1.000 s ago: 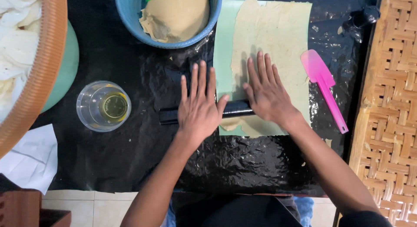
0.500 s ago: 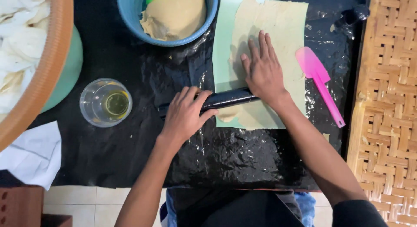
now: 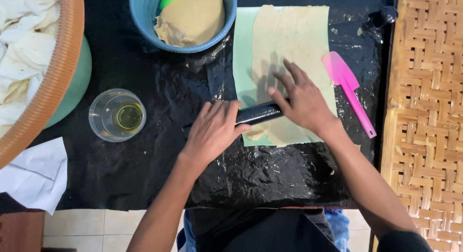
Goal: Rolling out dough and cutting small pieces for traditional crackers.
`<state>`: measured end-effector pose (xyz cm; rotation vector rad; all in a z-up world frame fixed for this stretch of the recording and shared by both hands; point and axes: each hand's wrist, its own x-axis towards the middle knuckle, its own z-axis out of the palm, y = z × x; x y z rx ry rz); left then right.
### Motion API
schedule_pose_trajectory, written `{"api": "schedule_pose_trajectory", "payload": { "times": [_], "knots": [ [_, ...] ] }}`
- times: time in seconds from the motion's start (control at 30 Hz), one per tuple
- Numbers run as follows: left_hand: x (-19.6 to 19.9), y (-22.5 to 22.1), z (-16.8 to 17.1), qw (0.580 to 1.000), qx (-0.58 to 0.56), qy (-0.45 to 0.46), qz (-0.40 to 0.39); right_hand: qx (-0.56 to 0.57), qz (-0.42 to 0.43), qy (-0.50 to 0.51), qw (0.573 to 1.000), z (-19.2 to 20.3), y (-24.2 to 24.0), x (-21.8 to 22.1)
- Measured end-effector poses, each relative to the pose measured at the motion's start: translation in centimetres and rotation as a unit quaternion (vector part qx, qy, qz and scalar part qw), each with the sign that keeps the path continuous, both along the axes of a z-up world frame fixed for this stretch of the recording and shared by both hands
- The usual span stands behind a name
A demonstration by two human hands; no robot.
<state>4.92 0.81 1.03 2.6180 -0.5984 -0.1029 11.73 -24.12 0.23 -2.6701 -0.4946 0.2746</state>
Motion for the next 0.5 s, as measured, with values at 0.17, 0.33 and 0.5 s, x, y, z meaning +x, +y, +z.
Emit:
{"api": "schedule_pose_trajectory", "payload": {
  "times": [0.17, 0.33, 0.5],
  "knots": [
    [-0.3, -0.5, -0.2, 0.999, 0.006, 0.015, 0.038, -0.067, 0.039, -0.064, 0.995, -2.2, -0.8, -0.9],
    [-2.5, -1.7, -3.1, 0.99, 0.062, -0.102, 0.076, -0.114, 0.06, -0.137, 0.982, -3.0, -1.0, -3.8],
    [-5.9, -2.1, -2.8, 0.993, 0.045, -0.094, 0.059, -0.066, 0.037, -0.121, 0.99, -2.2, -1.5, -7.3]
  ]
}}
